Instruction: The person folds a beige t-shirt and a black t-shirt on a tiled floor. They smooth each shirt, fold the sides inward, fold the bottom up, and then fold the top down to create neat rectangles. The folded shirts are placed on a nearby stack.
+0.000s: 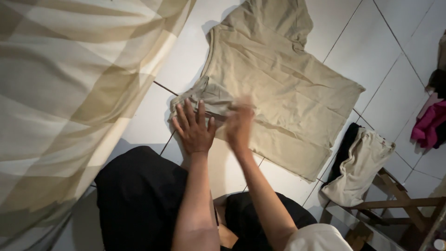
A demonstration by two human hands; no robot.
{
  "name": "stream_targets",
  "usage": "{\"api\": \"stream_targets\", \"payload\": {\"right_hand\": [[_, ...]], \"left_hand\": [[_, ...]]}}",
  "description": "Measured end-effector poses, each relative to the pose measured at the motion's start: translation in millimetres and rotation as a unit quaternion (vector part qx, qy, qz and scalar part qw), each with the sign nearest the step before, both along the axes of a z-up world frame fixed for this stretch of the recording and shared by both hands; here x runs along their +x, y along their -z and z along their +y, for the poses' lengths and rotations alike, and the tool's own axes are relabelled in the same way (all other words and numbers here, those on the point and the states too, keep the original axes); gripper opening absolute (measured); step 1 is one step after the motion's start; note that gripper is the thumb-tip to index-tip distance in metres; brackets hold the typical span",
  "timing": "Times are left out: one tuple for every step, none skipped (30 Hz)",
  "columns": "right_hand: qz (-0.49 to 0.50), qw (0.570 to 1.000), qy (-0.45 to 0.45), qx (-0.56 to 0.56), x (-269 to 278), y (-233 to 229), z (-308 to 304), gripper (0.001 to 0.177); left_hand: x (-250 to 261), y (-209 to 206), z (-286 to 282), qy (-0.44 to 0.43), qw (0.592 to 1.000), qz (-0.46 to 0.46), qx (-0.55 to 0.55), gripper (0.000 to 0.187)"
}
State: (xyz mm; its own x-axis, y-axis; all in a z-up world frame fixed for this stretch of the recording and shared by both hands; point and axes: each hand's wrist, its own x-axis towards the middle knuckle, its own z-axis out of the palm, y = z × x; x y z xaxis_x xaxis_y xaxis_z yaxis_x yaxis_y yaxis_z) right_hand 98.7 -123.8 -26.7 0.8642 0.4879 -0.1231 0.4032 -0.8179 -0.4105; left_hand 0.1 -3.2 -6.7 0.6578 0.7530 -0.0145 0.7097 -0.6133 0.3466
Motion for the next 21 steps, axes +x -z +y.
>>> {"api": "stream_targets", "payload": {"right_hand": [[0.001, 1.000, 0.000, 0.001, -5, -18, 17, 0.021], [0.016, 0.996, -0.081, 0.036, -11, -36, 34, 0.041], [0.032, 0.984, -0.161, 0.069, -16, -54, 51, 0.064], [0.032, 0.984, -0.160, 0.070, -12, -48, 47, 0.064], [0.003, 0.984, -0.176, 0.023, -7, -43, 44, 0.069], [-0.026, 0.981, -0.191, -0.024, -2, -37, 41, 0.074], [-0.025, 0.981, -0.193, -0.025, 3, -36, 37, 0.074], [-0.049, 0.983, -0.172, -0.028, 7, -34, 34, 0.074], [-0.075, 0.986, -0.149, -0.031, 12, -32, 30, 0.074], [-0.075, 0.986, -0.149, -0.032, 14, -34, 32, 0.074], [-0.089, 0.987, -0.130, -0.028, 17, -35, 34, 0.069], [-0.102, 0.988, -0.111, -0.024, 20, -37, 37, 0.065], [-0.103, 0.988, -0.112, -0.024, 26, -44, 45, 0.065], [-0.100, 0.992, -0.081, -0.006, 32, -50, 54, 0.049], [-0.096, 0.994, -0.049, 0.012, 37, -57, 62, 0.034], [-0.096, 0.994, -0.049, 0.012, 46, -61, 72, 0.034], [-0.055, 0.995, -0.055, 0.059, 54, -64, 82, 0.024], [-0.013, 0.992, -0.061, 0.106, 63, -67, 92, 0.015], [-0.012, 0.992, -0.062, 0.107, 66, -65, 100, 0.015], [-0.029, 0.986, -0.118, 0.115, 70, -63, 107, 0.012], [-0.047, 0.976, -0.175, 0.123, 74, -62, 116, 0.010]], "left_hand": [[-1, 4, -1, 0.000, 1.000, 0.001, 0.001, 0.066], [-2, 7, -3, 0.007, 0.998, 0.052, 0.046, 0.066], [-3, 11, -4, 0.013, 0.990, 0.104, 0.089, 0.065], [-3, 7, -3, 0.014, 0.990, 0.105, 0.090, 0.065], [-1, 3, -1, 0.006, 0.998, 0.051, 0.038, 0.067], [0, -1, 1, -0.002, 1.000, -0.003, -0.013, 0.069], [0, -2, 2, -0.004, 1.000, -0.003, -0.014, 0.069], [-1, -2, 3, 0.001, 1.000, -0.005, -0.021, 0.069], [-1, -3, 4, 0.009, 1.000, -0.008, -0.028, 0.070], [-1, -4, 3, 0.009, 1.000, -0.008, -0.029, 0.070], [-1, -4, 3, 0.008, 1.000, -0.004, -0.029, 0.070], [0, -4, 3, 0.007, 1.000, -0.001, -0.030, 0.070], [0, -4, 3, 0.006, 1.000, -0.001, -0.030, 0.070], [0, -3, 4, 0.006, 1.000, -0.002, -0.027, 0.070], [-1, -3, 4, 0.008, 1.000, -0.003, -0.024, 0.070], [-1, -3, 3, 0.008, 1.000, -0.002, -0.024, 0.070], [-1, -3, 3, 0.004, 1.000, -0.008, -0.017, 0.070], [0, -4, 2, 0.000, 1.000, -0.014, -0.011, 0.070], [0, -4, 2, -0.001, 1.000, -0.013, -0.010, 0.070], [0, -4, 2, -0.002, 1.000, -0.011, -0.014, 0.071], [0, -4, 3, -0.002, 1.000, -0.008, -0.017, 0.073]]}}
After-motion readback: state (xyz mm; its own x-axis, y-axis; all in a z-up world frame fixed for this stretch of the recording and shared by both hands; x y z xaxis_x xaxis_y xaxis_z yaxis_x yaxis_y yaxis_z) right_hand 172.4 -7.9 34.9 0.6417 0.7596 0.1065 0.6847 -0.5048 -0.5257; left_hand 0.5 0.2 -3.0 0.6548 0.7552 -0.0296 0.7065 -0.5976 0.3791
